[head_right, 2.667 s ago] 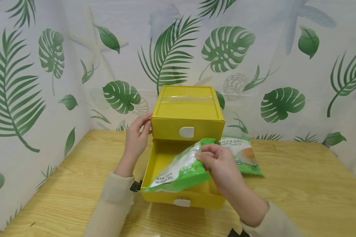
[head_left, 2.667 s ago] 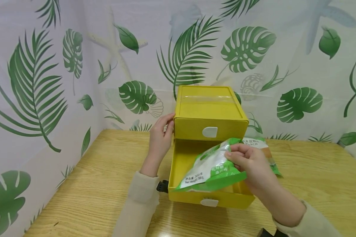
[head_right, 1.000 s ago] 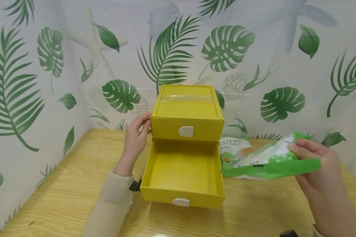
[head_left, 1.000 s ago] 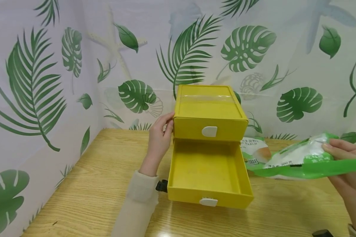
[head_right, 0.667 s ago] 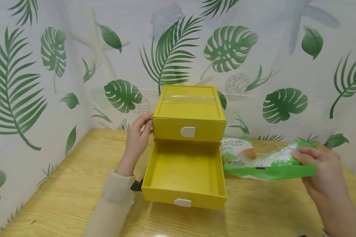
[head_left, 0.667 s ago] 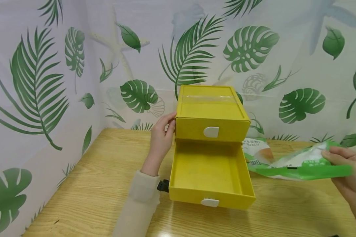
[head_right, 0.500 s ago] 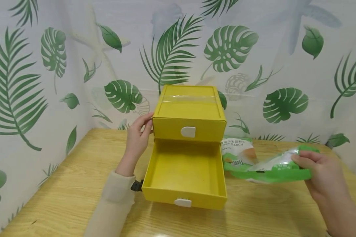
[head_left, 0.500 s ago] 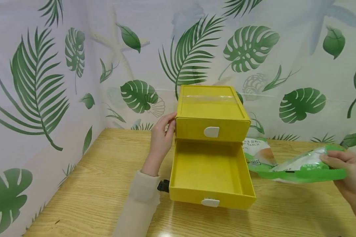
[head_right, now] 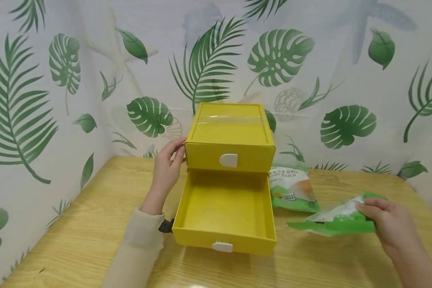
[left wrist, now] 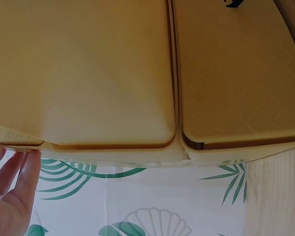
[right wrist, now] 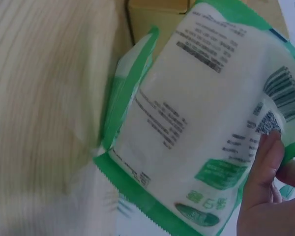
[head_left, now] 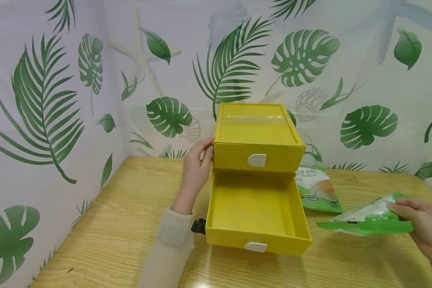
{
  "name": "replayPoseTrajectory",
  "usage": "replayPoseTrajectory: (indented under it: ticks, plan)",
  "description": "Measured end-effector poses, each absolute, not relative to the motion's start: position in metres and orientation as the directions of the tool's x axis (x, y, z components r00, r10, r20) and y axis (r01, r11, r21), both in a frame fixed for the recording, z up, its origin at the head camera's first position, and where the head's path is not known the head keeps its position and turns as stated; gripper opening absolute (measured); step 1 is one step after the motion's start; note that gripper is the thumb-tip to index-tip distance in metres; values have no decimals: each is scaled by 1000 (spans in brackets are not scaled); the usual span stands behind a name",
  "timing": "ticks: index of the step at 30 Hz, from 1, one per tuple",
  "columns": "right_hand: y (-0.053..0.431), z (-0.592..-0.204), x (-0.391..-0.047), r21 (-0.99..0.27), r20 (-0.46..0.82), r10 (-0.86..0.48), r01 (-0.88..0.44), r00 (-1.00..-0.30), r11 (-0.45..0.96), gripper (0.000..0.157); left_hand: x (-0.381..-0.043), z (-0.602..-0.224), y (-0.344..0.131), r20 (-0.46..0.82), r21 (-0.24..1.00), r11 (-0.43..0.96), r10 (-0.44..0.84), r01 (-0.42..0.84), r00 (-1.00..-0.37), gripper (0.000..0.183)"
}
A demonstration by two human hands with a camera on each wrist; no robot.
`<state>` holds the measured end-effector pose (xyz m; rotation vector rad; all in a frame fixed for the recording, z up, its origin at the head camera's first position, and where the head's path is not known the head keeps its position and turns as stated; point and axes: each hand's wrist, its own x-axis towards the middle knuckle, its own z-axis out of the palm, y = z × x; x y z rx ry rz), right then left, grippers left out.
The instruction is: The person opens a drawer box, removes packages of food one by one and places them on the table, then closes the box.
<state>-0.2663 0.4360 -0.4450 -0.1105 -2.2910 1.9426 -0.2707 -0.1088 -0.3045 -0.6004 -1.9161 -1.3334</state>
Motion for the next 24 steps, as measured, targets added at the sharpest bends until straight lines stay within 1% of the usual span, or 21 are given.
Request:
replayPoseTrajectory:
  ticks: [1, 3, 4, 5, 6, 7, 9, 10, 11, 13, 14, 16, 18, 19, 21, 24]
  plan:
    - [438, -446, -266, -960, 56, 153, -11, -987, 279, 40, -271, -304, -109, 771, 602, 355, -24, 715, -637, 25]
    - [441, -447, -265, -869, 75, 166, 17, -983, 495, 51, -270, -303, -109, 766, 609, 348, -24, 713, -642, 25]
    - [441, -446, -264, -816, 85, 171, 30, -982, 577, 54, -270, -303, -109, 764, 612, 345, -26, 711, -645, 25]
    - [441, -445, -263, -784, 90, 167, 33, -982, 620, 52, -270, -302, -109, 761, 616, 344, -27, 708, -649, 25]
    - [440, -443, -262, -771, 87, 166, 39, -982, 636, 50, -269, -302, -108, 757, 621, 341, -27, 706, -653, 25]
    - [436, -438, -259, -770, 72, 156, 45, -985, 636, 52, -268, -302, -108, 754, 625, 337, -27, 704, -657, 25]
    - [433, -431, -256, -756, 55, 146, 55, -988, 653, 39, -268, -302, -108, 752, 629, 328, -26, 705, -659, 25]
    - [430, -424, -253, -754, 28, 141, 72, -990, 653, 41, -267, -302, -108, 753, 627, 330, -26, 705, -658, 25]
    - [428, -418, -251, -754, 0, 134, 88, -991, 651, 46, -267, -302, -107, 754, 626, 332, -25, 706, -656, 25]
    - [431, -412, -252, -739, -18, 141, 108, -990, 665, 56, -267, -302, -107, 759, 620, 335, -24, 710, -651, 25]
    - [436, -414, -254, -721, -15, 147, 113, -989, 684, 58, -267, -302, -107, 761, 616, 339, -24, 711, -648, 25]
    - [446, -419, -259, -698, -17, 142, 113, -990, 707, 74, -267, -302, -107, 764, 611, 349, -24, 711, -645, 25]
    - [463, -436, -269, -654, 18, 140, 94, -990, 751, 72, -268, -303, -107, 766, 608, 352, -24, 712, -643, 25]
    - [469, -442, -273, -641, 12, 136, 97, -991, 762, 74, -268, -303, -107, 766, 608, 354, -24, 711, -642, 25]
    - [480, -453, -280, -615, 22, 132, 91, -991, 783, 71, -268, -303, -107, 765, 608, 355, -22, 710, -644, 24]
    - [478, -449, -280, -576, 29, 142, 99, -989, 812, 64, -267, -302, -107, 765, 608, 357, -23, 709, -644, 24]
